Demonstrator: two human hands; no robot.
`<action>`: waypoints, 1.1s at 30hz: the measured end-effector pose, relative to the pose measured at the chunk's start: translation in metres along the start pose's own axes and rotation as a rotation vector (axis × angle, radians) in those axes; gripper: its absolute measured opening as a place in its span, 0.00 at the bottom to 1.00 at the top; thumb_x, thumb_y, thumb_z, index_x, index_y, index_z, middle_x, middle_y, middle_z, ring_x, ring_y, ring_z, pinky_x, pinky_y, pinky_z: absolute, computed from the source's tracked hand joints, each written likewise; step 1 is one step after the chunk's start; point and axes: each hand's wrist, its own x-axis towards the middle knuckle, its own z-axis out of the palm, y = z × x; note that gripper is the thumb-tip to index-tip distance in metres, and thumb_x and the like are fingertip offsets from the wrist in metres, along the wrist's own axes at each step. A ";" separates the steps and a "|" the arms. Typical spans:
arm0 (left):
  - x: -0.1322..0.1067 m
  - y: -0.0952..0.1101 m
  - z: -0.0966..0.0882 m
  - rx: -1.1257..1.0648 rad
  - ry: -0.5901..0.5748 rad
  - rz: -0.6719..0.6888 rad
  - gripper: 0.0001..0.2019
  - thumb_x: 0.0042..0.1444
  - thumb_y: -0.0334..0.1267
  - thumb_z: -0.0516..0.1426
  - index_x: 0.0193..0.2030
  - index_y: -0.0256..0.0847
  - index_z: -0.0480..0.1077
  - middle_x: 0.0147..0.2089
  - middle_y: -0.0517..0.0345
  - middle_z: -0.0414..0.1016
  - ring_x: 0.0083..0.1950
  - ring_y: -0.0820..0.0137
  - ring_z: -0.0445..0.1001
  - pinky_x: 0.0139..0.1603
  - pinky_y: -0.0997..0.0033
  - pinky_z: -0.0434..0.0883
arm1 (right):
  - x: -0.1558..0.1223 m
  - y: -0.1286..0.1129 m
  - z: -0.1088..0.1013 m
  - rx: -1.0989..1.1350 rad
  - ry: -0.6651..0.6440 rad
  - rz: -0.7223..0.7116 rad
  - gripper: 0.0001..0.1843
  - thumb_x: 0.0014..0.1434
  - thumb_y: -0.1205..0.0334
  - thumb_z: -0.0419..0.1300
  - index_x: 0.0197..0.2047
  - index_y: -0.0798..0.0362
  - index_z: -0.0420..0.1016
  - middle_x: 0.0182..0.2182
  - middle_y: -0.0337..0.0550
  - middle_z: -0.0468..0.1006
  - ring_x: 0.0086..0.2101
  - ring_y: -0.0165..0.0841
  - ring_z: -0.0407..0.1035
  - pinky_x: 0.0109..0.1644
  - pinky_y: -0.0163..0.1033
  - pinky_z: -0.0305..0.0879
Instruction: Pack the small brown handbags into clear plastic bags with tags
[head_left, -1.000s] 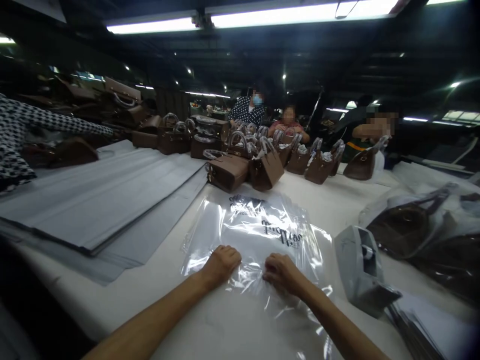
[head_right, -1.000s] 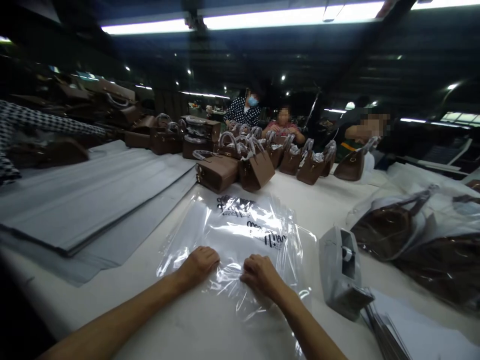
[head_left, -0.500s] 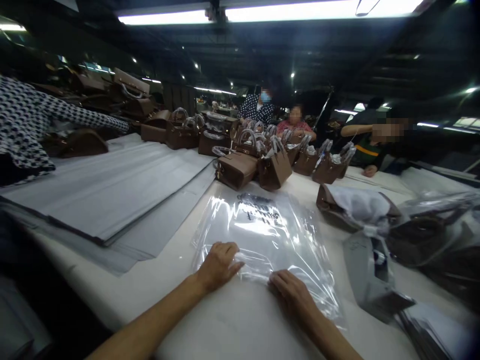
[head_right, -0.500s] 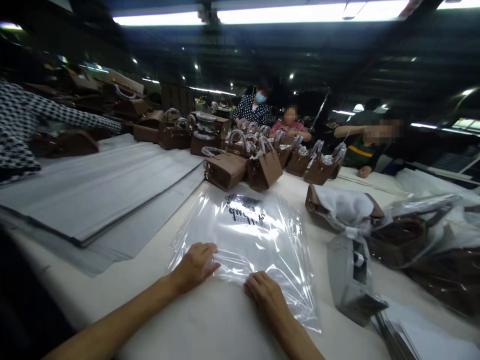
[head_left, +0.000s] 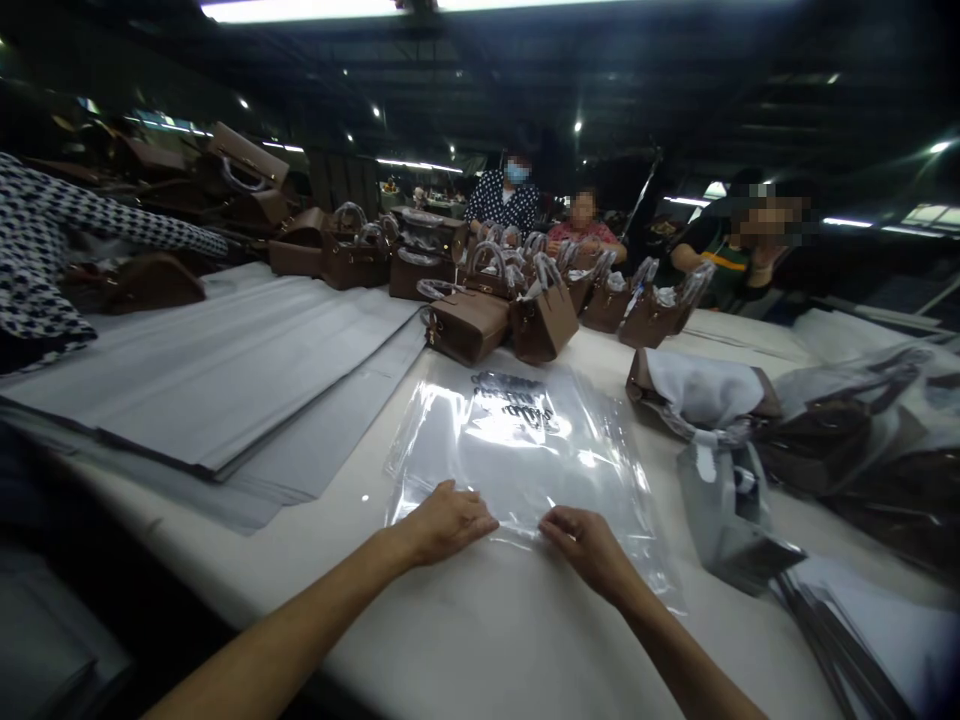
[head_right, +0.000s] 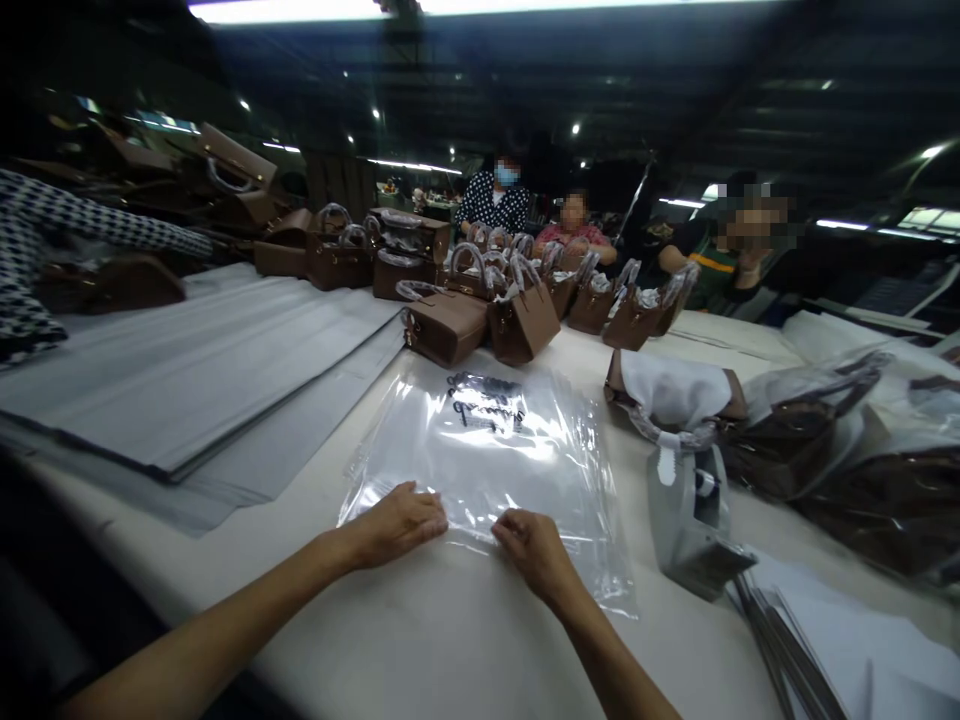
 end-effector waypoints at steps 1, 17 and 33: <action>0.001 0.004 -0.003 -0.007 -0.006 -0.016 0.17 0.63 0.44 0.43 0.34 0.43 0.70 0.34 0.62 0.74 0.39 0.71 0.72 0.52 0.61 0.60 | 0.000 -0.002 0.002 0.005 0.021 0.012 0.13 0.55 0.55 0.53 0.26 0.54 0.69 0.23 0.37 0.73 0.26 0.29 0.66 0.31 0.33 0.59; 0.025 0.029 -0.002 -0.183 0.450 -0.268 0.08 0.55 0.34 0.54 0.25 0.38 0.64 0.25 0.63 0.67 0.27 0.76 0.66 0.29 0.78 0.64 | -0.033 -0.009 0.036 -0.777 0.324 -0.565 0.10 0.55 0.75 0.51 0.35 0.55 0.71 0.25 0.41 0.72 0.30 0.32 0.65 0.50 0.43 0.58; 0.025 0.084 -0.008 0.146 0.632 0.197 0.06 0.56 0.27 0.50 0.31 0.39 0.66 0.25 0.59 0.66 0.27 0.73 0.65 0.27 0.74 0.64 | 0.068 -0.033 0.032 -0.724 0.475 -0.211 0.30 0.55 0.56 0.56 0.57 0.63 0.60 0.54 0.64 0.63 0.53 0.53 0.59 0.46 0.63 0.60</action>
